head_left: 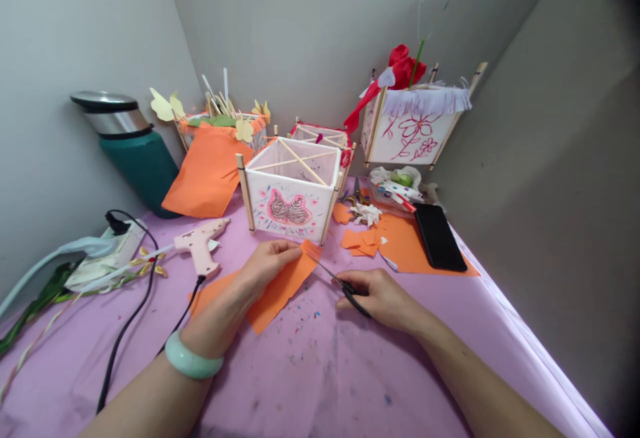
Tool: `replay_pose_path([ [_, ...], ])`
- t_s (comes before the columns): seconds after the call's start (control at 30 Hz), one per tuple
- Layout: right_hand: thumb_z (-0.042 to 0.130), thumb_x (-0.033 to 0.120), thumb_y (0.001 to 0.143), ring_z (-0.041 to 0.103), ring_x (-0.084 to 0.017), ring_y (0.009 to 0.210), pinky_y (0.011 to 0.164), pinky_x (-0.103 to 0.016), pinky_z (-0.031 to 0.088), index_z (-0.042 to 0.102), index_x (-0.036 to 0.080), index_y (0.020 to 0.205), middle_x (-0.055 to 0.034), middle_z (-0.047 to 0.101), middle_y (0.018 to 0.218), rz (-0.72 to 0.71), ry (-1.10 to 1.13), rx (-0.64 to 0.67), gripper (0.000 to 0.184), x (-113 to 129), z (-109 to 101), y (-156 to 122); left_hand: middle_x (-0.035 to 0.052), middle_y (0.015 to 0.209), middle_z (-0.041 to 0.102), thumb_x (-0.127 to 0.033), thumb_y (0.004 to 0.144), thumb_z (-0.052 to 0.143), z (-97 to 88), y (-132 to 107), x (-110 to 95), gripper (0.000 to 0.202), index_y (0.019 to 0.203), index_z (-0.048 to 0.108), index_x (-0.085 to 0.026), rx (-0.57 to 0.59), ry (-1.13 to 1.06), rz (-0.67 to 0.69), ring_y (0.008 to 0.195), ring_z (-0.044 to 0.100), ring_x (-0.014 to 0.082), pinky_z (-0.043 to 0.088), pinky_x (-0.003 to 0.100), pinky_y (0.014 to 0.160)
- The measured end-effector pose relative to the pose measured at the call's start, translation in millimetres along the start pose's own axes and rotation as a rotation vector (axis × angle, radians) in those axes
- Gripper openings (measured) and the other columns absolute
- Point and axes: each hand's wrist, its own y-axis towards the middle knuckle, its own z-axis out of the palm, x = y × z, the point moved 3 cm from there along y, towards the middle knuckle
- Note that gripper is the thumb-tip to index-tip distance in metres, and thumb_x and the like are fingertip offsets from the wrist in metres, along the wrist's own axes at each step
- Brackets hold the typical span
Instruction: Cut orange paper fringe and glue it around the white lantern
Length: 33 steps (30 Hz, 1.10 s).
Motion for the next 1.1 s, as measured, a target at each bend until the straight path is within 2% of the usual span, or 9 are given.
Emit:
replay_pose_path([
  [0.53,0.070,0.044,0.073,0.046,-0.012,0.061,0.055,-0.022,0.033,0.070,0.018,0.089,0.0029,0.054,0.065,-0.006,-0.016,-0.009,0.030,-0.3,-0.2,0.0,0.0051,0.077,0.070,-0.041,0.069,0.070,-0.3,1.6,3.3,0.028,0.079,0.069,-0.015,0.030,0.035,0.016,0.066,0.060,0.0166,0.042,0.027,0.059],
  [0.87,0.069,0.044,0.075,0.044,-0.011,0.061,0.055,-0.020,0.033,0.070,0.018,0.094,0.0026,0.052,0.067,-0.003,-0.024,0.010,0.032,-3.3,0.9,1.2,0.0018,0.068,0.067,-0.041,0.068,0.070,0.9,0.9,2.8,0.027,0.076,0.068,-0.015,0.030,0.039,0.000,0.059,0.056,0.0138,0.038,0.024,0.055],
  [1.1,0.069,0.042,0.076,0.038,-0.010,0.060,0.054,-0.020,0.031,0.067,0.018,0.087,0.0045,0.044,0.065,-0.011,-0.032,0.016,0.026,-7.5,2.2,1.7,0.0033,0.070,0.068,-0.040,0.068,0.071,1.5,1.7,4.8,0.026,0.076,0.068,-0.015,0.041,0.036,-0.009,0.060,0.057,0.0141,0.039,0.025,0.056],
])
